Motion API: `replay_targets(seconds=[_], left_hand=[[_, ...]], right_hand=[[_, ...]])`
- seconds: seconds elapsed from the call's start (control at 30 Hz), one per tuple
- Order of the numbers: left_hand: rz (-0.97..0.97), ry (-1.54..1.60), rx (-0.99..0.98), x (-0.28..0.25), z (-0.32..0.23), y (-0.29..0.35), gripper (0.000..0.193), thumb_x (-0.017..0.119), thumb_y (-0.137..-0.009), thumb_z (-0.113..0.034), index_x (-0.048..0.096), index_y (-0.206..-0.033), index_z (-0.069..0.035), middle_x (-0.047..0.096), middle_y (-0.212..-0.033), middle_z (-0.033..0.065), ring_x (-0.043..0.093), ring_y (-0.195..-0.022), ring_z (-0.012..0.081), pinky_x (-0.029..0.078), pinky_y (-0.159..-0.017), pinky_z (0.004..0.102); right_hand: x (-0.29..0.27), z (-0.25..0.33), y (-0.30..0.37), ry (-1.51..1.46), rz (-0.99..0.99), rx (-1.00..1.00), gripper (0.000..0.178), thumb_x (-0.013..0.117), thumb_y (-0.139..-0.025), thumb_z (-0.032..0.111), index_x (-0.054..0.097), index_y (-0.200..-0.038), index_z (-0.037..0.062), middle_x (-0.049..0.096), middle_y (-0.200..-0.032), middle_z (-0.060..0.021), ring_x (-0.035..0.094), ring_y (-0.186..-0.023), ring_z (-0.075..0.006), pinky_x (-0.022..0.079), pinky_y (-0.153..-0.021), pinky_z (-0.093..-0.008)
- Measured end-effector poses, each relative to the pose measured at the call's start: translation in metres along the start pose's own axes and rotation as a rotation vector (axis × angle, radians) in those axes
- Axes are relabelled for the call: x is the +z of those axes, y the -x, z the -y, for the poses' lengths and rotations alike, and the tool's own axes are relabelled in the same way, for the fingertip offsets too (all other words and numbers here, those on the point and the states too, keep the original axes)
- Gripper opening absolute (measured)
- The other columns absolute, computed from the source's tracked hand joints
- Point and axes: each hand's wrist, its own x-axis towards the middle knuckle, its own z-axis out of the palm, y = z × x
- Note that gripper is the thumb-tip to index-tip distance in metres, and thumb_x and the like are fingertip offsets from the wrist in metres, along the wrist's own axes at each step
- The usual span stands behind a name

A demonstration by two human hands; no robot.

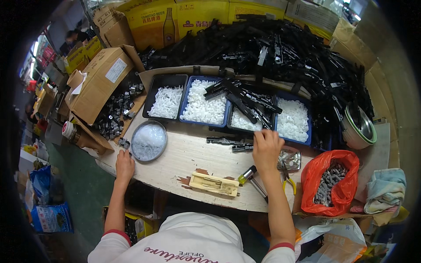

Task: The person assembles small mechanical components at a cluttered workbench. They repeatedly pick up a black plastic housing and a small metal pin, insert the pin into the housing, and use a hammer to tap it into place. The person then places the assembled unit into a tray filled with white packing peanuts.

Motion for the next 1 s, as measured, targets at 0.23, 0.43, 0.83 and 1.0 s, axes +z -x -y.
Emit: replay_targets(seconds=[0.23,0.43,0.83,1.0], left_hand=[[0.068,0.975,-0.397,-0.004,0.03,0.009,0.018,0.059,-0.076,-0.008,0.057,-0.092,0.002,0.059,-0.068,0.0087,0.051,-0.046,0.0146,0.04,-0.04,0.0265],[0.29,1.527,-0.53,-0.053,-0.038,0.038,0.014,0.061,-0.078,-0.004,0.057,-0.091,-0.002,0.06,-0.068,0.0059,0.052,-0.047,0.0083,0.041,-0.039,0.0197],[0.681,1.597,-0.331,-0.02,-0.133,0.048,0.017,0.062,-0.079,-0.003,0.059,-0.095,0.002,0.057,-0.075,0.0036,0.051,-0.055,0.0059,0.042,-0.047,0.0179],[0.671,1.779,-0.473,-0.033,-0.139,0.044,0.009,0.063,-0.079,-0.004,0.059,-0.084,0.001,0.059,-0.072,0.006,0.055,-0.055,0.0083,0.045,-0.045,0.019]], right_hand=[[0.059,0.023,-0.086,0.127,0.14,0.05,0.021,0.066,-0.072,0.018,0.059,-0.089,0.0075,0.057,-0.091,-0.0066,0.048,-0.093,-0.0244,0.033,-0.076,-0.0425],[0.036,0.023,-0.085,-0.142,0.115,0.019,0.03,0.068,-0.067,0.012,0.057,-0.095,0.0073,0.055,-0.092,-0.0072,0.047,-0.094,-0.0263,0.033,-0.077,-0.0414],[-0.036,0.095,0.069,-0.195,0.556,-0.189,0.037,0.06,-0.074,0.008,0.053,-0.11,0.0082,0.054,-0.109,-0.0089,0.05,-0.102,-0.0236,0.035,-0.087,-0.0403],[-0.025,0.121,0.091,-0.1,0.551,-0.293,0.049,0.055,-0.081,0.023,0.043,-0.125,0.004,0.036,-0.135,-0.0071,0.036,-0.122,-0.0196,0.02,-0.099,-0.0516]])
